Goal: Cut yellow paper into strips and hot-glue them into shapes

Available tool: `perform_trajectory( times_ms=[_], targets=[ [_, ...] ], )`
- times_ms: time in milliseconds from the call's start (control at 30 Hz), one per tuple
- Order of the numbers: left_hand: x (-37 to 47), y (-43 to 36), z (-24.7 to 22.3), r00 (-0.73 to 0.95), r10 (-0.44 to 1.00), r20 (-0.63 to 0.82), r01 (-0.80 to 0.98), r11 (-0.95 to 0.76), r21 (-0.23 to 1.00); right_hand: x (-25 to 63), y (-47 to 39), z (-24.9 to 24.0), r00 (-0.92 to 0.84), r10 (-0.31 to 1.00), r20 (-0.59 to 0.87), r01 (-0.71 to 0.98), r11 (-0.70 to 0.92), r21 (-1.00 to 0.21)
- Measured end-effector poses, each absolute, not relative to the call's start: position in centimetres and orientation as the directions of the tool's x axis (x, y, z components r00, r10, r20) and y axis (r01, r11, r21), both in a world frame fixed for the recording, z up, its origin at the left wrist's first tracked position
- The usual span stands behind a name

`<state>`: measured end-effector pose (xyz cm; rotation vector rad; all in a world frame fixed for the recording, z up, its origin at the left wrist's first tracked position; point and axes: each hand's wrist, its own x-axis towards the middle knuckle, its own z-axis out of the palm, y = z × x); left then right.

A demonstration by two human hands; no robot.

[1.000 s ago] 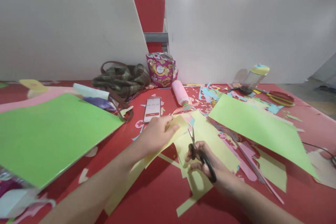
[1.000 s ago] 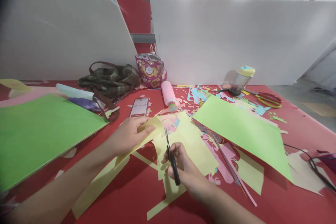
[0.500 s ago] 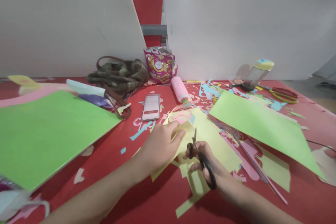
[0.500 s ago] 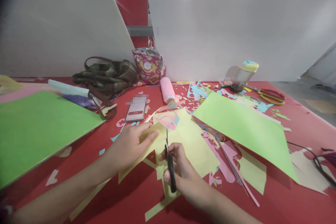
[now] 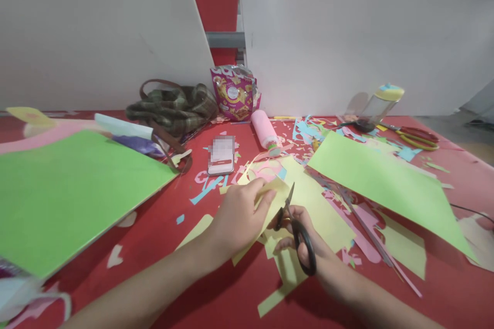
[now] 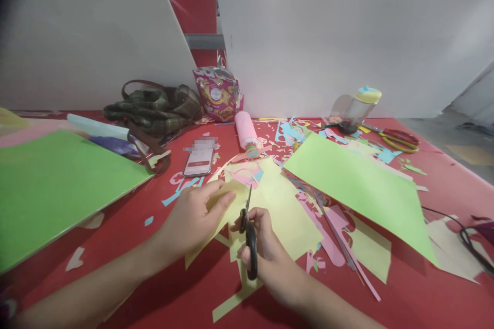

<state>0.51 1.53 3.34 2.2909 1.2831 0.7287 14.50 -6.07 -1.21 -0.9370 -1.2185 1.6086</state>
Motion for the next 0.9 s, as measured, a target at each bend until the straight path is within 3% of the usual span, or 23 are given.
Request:
perform_trajectory(
  times_ms=[267,900],
  targets=[
    [0.9,1.4,2.8,0.414,0.874,0.254,0.61,-0.473,0.636,14.4,-6.2,-1.2,-0.275,0.96,-0.062,-0.175,-0.113,-0.978],
    [0.9,1.1,2.1,0.403,0.838,0.369,0.591,-0.546,0.594,14.5,-6.2,-1.1,-0.201,0.979,-0.023,-0.044,-0.032,-0.999]
  ],
)
